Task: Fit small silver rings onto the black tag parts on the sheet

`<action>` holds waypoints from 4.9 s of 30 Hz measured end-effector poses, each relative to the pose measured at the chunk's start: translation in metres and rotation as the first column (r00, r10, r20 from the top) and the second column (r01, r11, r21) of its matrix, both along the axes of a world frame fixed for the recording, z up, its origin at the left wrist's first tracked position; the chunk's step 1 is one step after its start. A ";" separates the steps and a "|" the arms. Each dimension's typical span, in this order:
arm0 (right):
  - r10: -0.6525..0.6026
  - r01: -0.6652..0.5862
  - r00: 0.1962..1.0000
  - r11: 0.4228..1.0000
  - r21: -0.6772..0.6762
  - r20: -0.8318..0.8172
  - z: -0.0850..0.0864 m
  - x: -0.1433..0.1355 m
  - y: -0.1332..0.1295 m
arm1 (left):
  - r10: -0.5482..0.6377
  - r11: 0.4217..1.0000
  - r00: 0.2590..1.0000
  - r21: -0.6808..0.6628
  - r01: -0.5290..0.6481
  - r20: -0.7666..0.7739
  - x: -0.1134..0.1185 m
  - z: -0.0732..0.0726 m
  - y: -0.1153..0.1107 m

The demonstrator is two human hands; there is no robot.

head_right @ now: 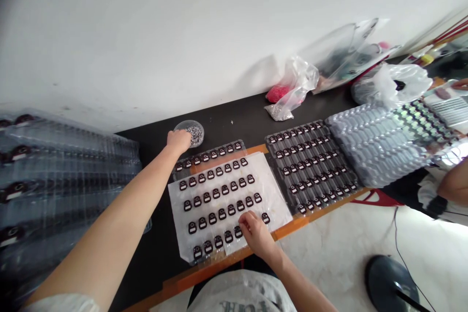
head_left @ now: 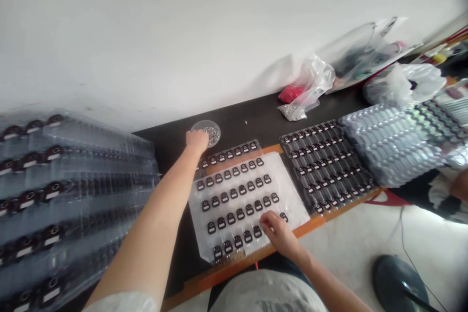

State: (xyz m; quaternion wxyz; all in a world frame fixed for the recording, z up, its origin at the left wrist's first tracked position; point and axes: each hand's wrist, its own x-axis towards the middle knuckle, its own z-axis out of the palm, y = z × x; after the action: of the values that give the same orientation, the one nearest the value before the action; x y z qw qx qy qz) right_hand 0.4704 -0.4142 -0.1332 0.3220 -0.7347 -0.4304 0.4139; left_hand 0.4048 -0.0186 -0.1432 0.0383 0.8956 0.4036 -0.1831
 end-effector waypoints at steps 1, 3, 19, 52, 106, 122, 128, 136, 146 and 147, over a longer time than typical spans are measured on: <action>0.000 0.000 1.000 1.000 0.000 0.002 0.000 0.000 0.000 | -0.004 1.000 1.000 0.006 0.004 0.006 -0.001 0.000 -0.001; 0.003 -0.003 1.000 1.000 -0.001 0.004 0.000 0.000 -0.001 | -0.010 1.000 1.000 0.028 0.010 0.022 -0.002 0.002 -0.003; 0.044 -0.044 0.999 0.999 0.007 0.021 0.005 0.000 0.006 | 0.557 0.823 0.381 -0.432 -0.368 0.738 -0.085 0.007 -0.099; 0.097 -0.097 0.995 0.995 -0.032 -0.001 0.000 -0.003 0.004 | 0.319 0.927 0.604 -0.108 -0.359 0.730 -0.131 -0.053 -0.163; 0.110 -0.110 0.994 0.994 -0.022 0.004 -0.001 -0.003 -0.001 | 0.100 0.970 0.781 0.113 -0.213 0.616 -0.151 -0.049 -0.172; 0.124 -0.122 0.992 0.992 -0.041 0.035 -0.003 -0.008 0.001 | 0.044 0.985 0.832 0.117 -0.130 0.553 -0.148 -0.044 -0.169; 0.126 -0.125 0.992 0.992 -0.035 0.026 -0.001 -0.008 0.003 | 0.065 0.984 0.802 0.097 -0.151 0.594 -0.148 -0.045 -0.170; 0.126 -0.125 0.992 0.992 -0.031 0.033 -0.002 -0.013 0.006 | 0.076 0.988 0.785 0.060 -0.142 0.615 -0.151 -0.048 -0.170; 0.125 -0.123 0.991 0.991 -0.042 0.044 0.002 -0.015 0.009 | 0.066 0.990 0.784 0.058 -0.129 0.618 -0.152 -0.048 -0.169; 0.126 -0.124 0.991 0.991 -0.041 0.046 0.002 -0.015 0.009 | 0.064 0.990 0.783 0.061 -0.130 0.619 -0.152 -0.047 -0.169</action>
State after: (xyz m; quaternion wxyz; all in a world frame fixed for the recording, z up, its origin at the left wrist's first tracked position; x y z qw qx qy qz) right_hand 0.4549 -0.4052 -0.1313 0.2707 -0.7223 -0.4752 0.4234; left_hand 0.2528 -0.1876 -0.1906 0.1320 0.8852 0.4232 0.1411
